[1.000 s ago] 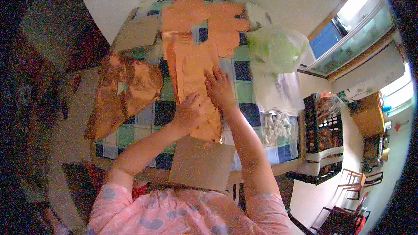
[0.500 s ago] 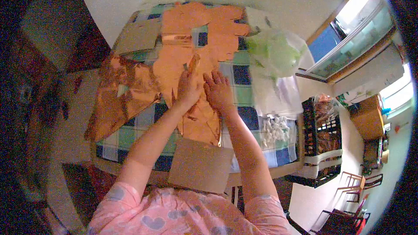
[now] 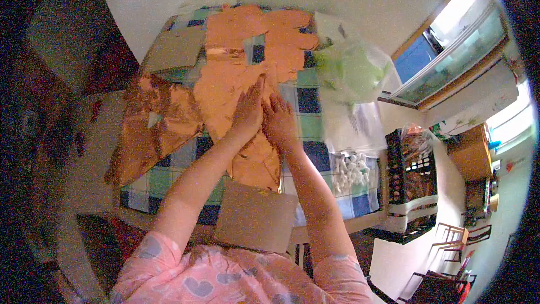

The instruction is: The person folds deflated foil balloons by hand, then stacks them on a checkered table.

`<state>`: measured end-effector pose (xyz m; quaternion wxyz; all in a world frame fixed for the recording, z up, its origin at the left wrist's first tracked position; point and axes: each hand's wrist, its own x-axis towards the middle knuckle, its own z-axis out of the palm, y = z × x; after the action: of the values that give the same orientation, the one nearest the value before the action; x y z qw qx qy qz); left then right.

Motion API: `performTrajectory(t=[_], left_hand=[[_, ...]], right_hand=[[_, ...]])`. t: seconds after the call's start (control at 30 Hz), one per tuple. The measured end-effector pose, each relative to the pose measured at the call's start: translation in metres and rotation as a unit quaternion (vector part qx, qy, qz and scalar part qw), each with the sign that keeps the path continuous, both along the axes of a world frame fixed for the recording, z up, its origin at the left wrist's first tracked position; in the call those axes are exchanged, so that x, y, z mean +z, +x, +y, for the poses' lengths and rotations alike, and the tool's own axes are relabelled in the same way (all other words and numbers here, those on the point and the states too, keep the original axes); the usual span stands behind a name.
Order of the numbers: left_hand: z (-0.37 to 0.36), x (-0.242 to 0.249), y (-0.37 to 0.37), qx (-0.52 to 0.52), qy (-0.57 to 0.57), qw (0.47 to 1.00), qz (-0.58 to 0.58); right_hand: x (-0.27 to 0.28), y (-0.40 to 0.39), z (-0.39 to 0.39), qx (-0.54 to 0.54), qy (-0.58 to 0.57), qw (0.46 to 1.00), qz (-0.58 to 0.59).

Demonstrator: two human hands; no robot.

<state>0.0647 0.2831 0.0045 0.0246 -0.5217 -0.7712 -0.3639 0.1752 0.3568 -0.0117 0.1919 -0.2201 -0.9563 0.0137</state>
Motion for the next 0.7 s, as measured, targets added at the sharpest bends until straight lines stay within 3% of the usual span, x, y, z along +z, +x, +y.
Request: performTrajectory(t=[0.1, 0.2, 0.27, 0.37, 0.5, 0.6, 0.7], left_hand=[[0.005, -0.024, -0.007, 0.032, -0.091, 0.990, 0.101], [-0.002, -0.022, -0.010, -0.009, -0.156, 0.983, 0.096], [-0.005, -0.016, -0.010, 0.003, -0.160, 0.982, 0.101], [-0.008, -0.013, -0.008, 0.011, -0.163, 0.982, 0.091], [-0.008, -0.016, -0.009, 0.017, -0.154, 0.982, 0.110], [-0.035, 0.018, -0.008, 0.097, -0.032, 0.995, 0.018], [-0.073, -0.016, -0.035, 0.213, 0.074, 0.974, -0.023]], right_hand=[[0.009, -0.001, -0.007, -0.004, -0.040, 0.999, 0.014], [0.002, -0.002, -0.004, -0.008, -0.026, 1.000, 0.014], [-0.002, -0.001, -0.004, -0.016, -0.001, 1.000, 0.011], [-0.005, -0.003, -0.003, -0.014, -0.066, 0.994, 0.083], [0.001, -0.003, -0.004, -0.005, -0.032, 0.998, 0.052], [0.004, -0.002, -0.007, -0.009, -0.032, 0.999, 0.029], [0.007, -0.001, -0.009, -0.002, -0.033, 0.999, 0.041]])
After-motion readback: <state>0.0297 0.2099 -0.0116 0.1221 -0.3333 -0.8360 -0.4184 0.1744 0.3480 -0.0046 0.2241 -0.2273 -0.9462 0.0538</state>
